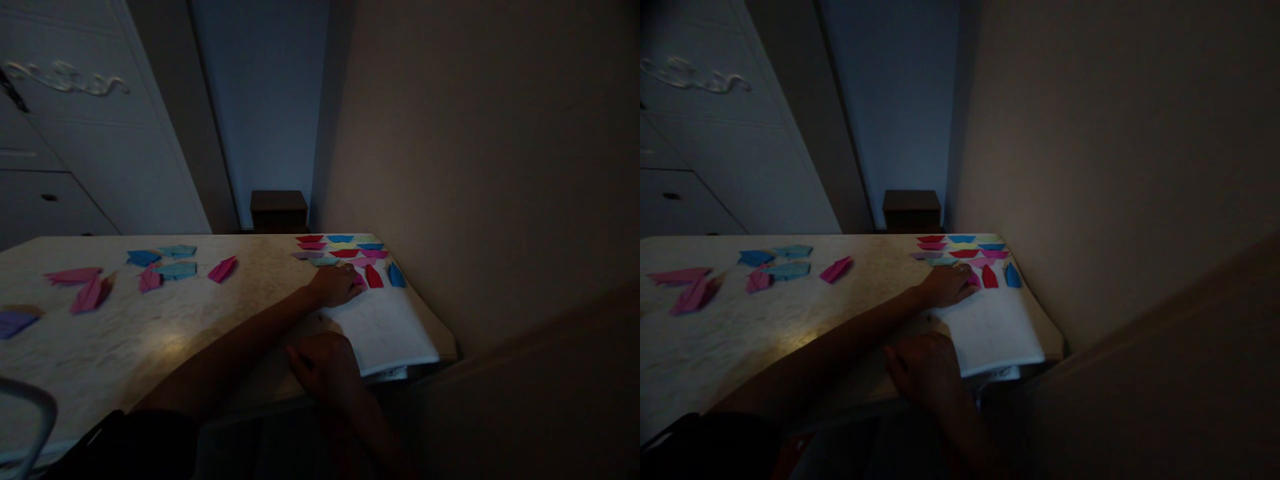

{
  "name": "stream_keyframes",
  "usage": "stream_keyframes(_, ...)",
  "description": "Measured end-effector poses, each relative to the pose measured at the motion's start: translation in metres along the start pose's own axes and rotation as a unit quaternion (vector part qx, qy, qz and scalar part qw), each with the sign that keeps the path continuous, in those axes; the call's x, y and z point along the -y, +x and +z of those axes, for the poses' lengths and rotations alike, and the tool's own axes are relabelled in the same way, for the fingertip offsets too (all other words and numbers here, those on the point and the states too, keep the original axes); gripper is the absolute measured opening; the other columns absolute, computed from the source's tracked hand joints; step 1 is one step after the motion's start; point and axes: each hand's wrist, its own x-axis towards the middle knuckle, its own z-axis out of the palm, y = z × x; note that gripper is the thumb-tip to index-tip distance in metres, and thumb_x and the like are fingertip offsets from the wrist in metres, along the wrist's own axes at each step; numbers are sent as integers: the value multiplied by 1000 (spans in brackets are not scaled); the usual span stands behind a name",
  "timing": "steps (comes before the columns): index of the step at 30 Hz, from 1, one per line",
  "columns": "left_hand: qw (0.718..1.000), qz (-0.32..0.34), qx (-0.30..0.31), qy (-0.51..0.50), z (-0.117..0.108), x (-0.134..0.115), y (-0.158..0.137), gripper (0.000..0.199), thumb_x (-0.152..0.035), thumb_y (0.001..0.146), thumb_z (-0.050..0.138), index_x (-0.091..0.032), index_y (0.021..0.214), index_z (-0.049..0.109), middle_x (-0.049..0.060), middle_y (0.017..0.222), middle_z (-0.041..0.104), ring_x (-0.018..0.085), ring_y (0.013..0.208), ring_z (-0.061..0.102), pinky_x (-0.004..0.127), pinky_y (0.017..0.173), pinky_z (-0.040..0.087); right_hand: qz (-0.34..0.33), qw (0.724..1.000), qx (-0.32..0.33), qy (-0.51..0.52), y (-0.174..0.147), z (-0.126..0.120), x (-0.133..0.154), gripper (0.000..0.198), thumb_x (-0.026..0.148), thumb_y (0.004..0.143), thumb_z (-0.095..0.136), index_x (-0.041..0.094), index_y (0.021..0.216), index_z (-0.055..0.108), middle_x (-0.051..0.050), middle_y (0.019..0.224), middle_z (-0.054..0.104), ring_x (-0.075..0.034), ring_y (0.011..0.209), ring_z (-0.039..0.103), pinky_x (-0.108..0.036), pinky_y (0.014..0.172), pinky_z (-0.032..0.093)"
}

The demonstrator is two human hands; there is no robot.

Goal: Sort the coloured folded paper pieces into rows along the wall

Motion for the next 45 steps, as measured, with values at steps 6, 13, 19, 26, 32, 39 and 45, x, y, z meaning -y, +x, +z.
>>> stream_keyframes(6,1000,-10,-25,9,5,1,1,37,-36,94,38,-15,116,59,15,119,62,28,96,64,39,71,51,-2,1000,-13,-8,0,1,0,43,33,96,44,19,58,55,1,53,58,-11,49,50,-29,54,24)
stream_keyframes(13,998,-21,-55,-19,3,1,-3,38,-39,93,42,-19,123,54,13,131,56,26,104,62,36,76,53,2,1000,-20,-3,0,1,-1,45,34,97,41,19,57,54,1,53,57,-11,49,49,-29,54,24)
stream_keyframes(19,996,-37,-77,-36,1,1,-10,33,-33,93,42,-16,120,52,13,124,60,24,103,63,35,79,53,18,999,-27,-1,-2,2,-1,44,35,98,41,19,59,55,1,55,58,-11,51,51,-28,55,26)
stream_keyframes(26,995,-46,-75,-54,-3,6,-38,32,-30,94,41,-19,122,53,10,124,61,22,105,63,35,85,52,25,999,-43,3,-1,1,-1,47,37,99,38,19,59,54,0,55,57,-12,51,51,-28,55,27)
stream_keyframes(32,991,-62,-90,-75,-21,22,-93,28,-27,93,43,-19,115,60,8,117,65,21,102,64,34,86,52,39,997,-47,48,-1,0,-2,46,38,98,41,20,57,48,3,53,50,-11,50,46,-27,55,28)
stream_keyframes(39,985,-102,-110,-80,-61,36,-189,24,-23,91,44,-19,96,67,5,89,70,15,72,65,27,68,50,75,989,-27,122,-2,-3,-4,47,41,95,44,19,54,38,6,51,36,-8,49,37,-24,52,25)
stream_keyframes(45,972,-150,-149,-104,-75,62,-279,27,-26,90,46,-17,97,71,4,79,71,12,60,60,23,61,46,144,962,-9,233,9,-11,-17,48,51,88,48,21,52,37,5,51,32,-9,48,34,-23,47,25)
